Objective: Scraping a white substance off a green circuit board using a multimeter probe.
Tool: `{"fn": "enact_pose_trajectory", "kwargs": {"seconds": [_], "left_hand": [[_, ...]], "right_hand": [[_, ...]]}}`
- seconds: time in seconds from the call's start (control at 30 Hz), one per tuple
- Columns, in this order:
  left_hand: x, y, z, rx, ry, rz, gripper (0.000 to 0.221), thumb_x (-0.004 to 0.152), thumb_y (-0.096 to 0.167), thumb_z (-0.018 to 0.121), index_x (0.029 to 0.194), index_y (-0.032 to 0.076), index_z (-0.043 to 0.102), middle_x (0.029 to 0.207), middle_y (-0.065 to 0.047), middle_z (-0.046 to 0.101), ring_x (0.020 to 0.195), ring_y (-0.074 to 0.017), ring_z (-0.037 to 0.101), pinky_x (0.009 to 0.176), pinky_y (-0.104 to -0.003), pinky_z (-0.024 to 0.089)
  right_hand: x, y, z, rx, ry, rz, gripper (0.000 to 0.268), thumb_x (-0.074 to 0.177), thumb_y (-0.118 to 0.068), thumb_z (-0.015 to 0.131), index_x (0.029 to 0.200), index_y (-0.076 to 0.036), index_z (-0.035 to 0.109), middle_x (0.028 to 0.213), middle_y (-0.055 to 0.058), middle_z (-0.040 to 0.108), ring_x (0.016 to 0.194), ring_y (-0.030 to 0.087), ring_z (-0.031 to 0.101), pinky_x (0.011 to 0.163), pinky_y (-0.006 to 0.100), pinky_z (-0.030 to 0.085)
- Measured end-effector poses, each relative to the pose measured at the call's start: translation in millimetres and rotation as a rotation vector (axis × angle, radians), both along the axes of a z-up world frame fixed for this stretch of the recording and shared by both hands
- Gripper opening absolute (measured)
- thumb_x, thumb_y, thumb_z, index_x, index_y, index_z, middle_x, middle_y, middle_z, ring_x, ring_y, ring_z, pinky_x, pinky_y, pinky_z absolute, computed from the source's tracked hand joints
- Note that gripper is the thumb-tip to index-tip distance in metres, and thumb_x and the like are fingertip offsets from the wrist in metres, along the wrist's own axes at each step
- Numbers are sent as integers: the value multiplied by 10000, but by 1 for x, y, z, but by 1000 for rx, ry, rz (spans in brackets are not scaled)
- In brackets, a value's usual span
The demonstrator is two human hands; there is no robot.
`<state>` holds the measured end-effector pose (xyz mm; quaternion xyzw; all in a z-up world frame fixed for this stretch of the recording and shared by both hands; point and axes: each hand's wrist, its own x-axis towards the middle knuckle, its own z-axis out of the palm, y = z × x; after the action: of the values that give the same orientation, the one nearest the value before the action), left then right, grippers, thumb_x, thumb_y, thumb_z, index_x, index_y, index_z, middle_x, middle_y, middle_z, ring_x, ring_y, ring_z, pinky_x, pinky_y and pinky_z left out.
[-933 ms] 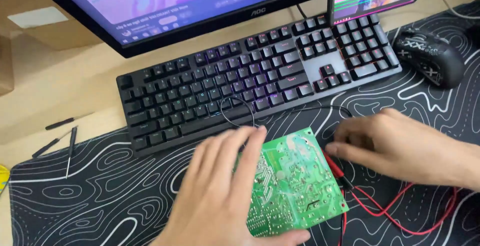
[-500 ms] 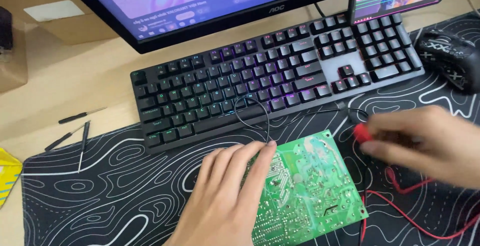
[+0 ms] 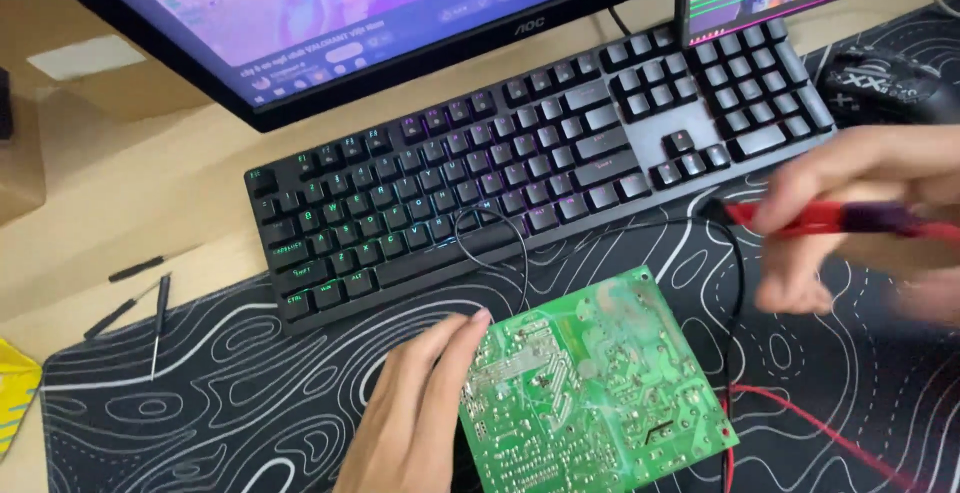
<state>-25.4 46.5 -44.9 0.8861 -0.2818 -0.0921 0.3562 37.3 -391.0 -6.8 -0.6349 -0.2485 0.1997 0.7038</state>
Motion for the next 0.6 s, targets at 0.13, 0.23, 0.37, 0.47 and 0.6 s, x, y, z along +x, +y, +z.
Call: {"fn": "enact_pose_trajectory", "kwargs": {"seconds": [0.13,0.23,0.37,0.47,0.6], "left_hand": [[6,2,-6,4,184,71,1266,856,971,601,1806,160,386,1742,-116,500,1607,-330,518,1210,-544,405],[7,2,-6,51,296,109,1331,748,1025,635,1803,256,378,1798,-49,449,1618,-304,532,1147,-511,491],[12,1,-19,77,385,118,1152,834,850,785,1778,294,429,1737,-3,526,1608,-267,496,1129,-507,491],[9,2,-25,36,292,123,1168,821,949,698,1745,266,487,1669,-41,596,1557,-293,555,1109,-511,498],[8,3,-38,2,223,123,1143,867,992,566,1730,243,510,1618,-48,637,1501,-301,603,1080,-500,520]], "right_hand": [[6,52,11,-245,-464,-78,262,881,-312,886,929,-111,725,679,-67,669,570,95,607,571,242,567],[-7,47,-7,-389,-462,-152,183,984,-341,725,1015,-167,773,614,-57,718,442,88,678,425,190,608],[2,57,-13,-264,-274,-225,290,1013,-219,719,1163,-35,885,821,71,1012,516,106,977,417,149,767],[-7,53,-25,-376,-197,-392,292,651,-108,1037,929,-84,951,878,71,1009,741,102,980,714,183,819],[-12,65,-17,-356,-476,-290,114,901,-169,816,862,-86,749,726,18,778,606,167,801,639,241,721]]}}
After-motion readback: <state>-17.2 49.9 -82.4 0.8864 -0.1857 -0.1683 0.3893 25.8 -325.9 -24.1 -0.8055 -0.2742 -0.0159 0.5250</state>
